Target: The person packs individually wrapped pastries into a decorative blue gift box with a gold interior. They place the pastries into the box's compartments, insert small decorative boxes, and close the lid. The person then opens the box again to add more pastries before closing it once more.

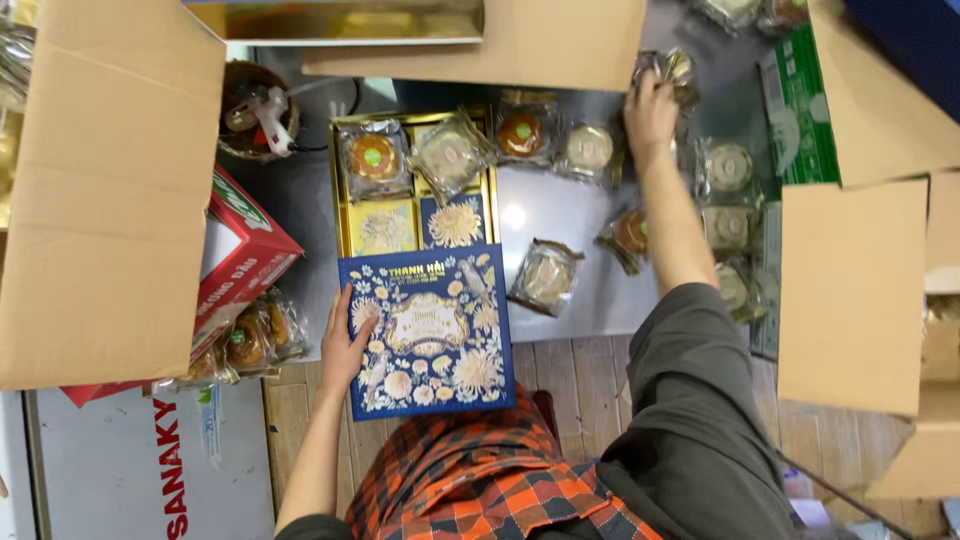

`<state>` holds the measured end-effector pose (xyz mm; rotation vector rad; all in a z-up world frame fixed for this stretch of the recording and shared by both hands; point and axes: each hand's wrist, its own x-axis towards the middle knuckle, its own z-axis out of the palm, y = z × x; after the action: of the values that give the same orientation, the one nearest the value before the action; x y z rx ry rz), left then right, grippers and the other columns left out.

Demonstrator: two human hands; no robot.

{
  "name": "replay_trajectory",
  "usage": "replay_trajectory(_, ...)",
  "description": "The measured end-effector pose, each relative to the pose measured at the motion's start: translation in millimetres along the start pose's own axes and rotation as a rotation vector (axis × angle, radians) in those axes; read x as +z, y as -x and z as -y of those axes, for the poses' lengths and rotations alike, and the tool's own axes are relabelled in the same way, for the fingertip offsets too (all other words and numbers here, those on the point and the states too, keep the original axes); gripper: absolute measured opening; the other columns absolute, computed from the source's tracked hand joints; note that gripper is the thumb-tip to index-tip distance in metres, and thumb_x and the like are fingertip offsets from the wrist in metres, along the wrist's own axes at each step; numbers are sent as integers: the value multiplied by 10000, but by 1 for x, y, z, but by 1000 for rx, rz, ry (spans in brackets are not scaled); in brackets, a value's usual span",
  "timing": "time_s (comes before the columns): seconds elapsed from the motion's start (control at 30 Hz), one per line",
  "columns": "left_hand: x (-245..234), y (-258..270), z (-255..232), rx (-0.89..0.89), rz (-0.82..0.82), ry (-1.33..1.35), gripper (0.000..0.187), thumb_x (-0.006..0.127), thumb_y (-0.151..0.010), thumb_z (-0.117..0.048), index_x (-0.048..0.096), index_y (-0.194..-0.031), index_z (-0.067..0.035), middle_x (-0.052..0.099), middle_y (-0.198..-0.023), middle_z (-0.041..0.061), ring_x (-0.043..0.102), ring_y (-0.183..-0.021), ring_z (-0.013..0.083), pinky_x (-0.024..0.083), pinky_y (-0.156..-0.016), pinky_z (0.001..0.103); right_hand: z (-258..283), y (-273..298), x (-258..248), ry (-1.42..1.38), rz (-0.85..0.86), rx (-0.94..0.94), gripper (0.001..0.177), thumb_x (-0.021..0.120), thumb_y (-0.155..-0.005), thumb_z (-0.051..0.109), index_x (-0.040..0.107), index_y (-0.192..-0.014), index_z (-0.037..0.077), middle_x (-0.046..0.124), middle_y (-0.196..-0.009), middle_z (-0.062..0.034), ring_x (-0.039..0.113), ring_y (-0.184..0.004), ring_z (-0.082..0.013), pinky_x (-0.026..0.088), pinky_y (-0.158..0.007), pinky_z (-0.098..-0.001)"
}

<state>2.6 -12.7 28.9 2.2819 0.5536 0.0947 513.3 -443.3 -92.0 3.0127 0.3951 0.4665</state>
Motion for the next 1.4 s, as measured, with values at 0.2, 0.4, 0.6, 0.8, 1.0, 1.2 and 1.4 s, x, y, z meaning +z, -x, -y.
replay_trajectory(0.2, 1, 0, -3, -61, 17, -78, 752, 699, -931, -364, 395, -1581, -139, 456, -1566, 224, 480, -1420, 382, 397, -1134, 422, 19, 14, -21, -102, 256, 1, 565, 660, -968, 180, 504, -1508, 129, 250, -1593, -231, 364, -1305, -506, 368, -939, -660)
replay_trajectory(0.4, 3, 1, -33, 212, -165, -288, 779, 692, -940, -362, 369, -1557, -12, 263, -1669, 265, 283, -1512, 452, 257, -1218, 542, 1, 87, -195, -539, 185, -104, 523, 685, -1006, 207, 546, -1504, 128, 184, -1696, -251, 249, -1528, -504, 248, -1184, -699)
replay_trajectory(0.6, 64, 1, -101, 457, -67, -157, 607, 694, -971, -221, 442, -1497, -51, 302, -1669, 231, 300, -1548, 432, 270, -1251, 572, -97, 241, -330, -628, -188, 176, 330, 721, -1053, 92, 680, -1380, 85, 449, -1655, -187, 415, -1552, -397, 379, -1292, -504)
replay_trajectory(0.8, 123, 18, -165, 810, 193, -38, 539, 726, -913, -124, 542, -1415, -54, 396, -1602, 240, 415, -1468, 453, 351, -1194, 533, -322, 337, -270, -167, -71, 769, 816, 867, -894, 293, 463, -1582, 121, 215, -1693, -283, 235, -1522, -516, 235, -1226, -628)
replay_trajectory(1.0, 141, 41, -188, 880, 339, -33, 511, 735, -900, -120, 569, -1380, -65, 416, -1584, 236, 491, -1383, 446, 429, -1118, 508, -420, 363, -217, 28, 256, 984, 1145, 982, -688, 536, 366, -1609, 247, 133, -1603, -331, 163, -1390, -651, 262, -1040, -787)
replay_trajectory(1.2, 143, 46, -191, 851, 368, -77, 487, 722, -909, -130, 581, -1370, -60, 425, -1583, 212, 521, -1352, 428, 463, -1088, 486, -437, 334, -166, 397, 323, 1090, 890, 858, -799, 272, 397, -1560, 311, 275, -1543, -234, 353, -1259, -547, 512, -728, -705)
replay_trajectory(1.4, 148, 44, -189, 895, 443, -80, 470, 712, -926, -131, 589, -1375, -66, 442, -1570, 190, 555, -1311, 406, 489, -1049, 476, -443, 352, -168, 453, 378, 945, 837, 800, -851, 348, 411, -1584, 238, 375, -1472, -173, 444, -1212, -462, 595, -642, -603)
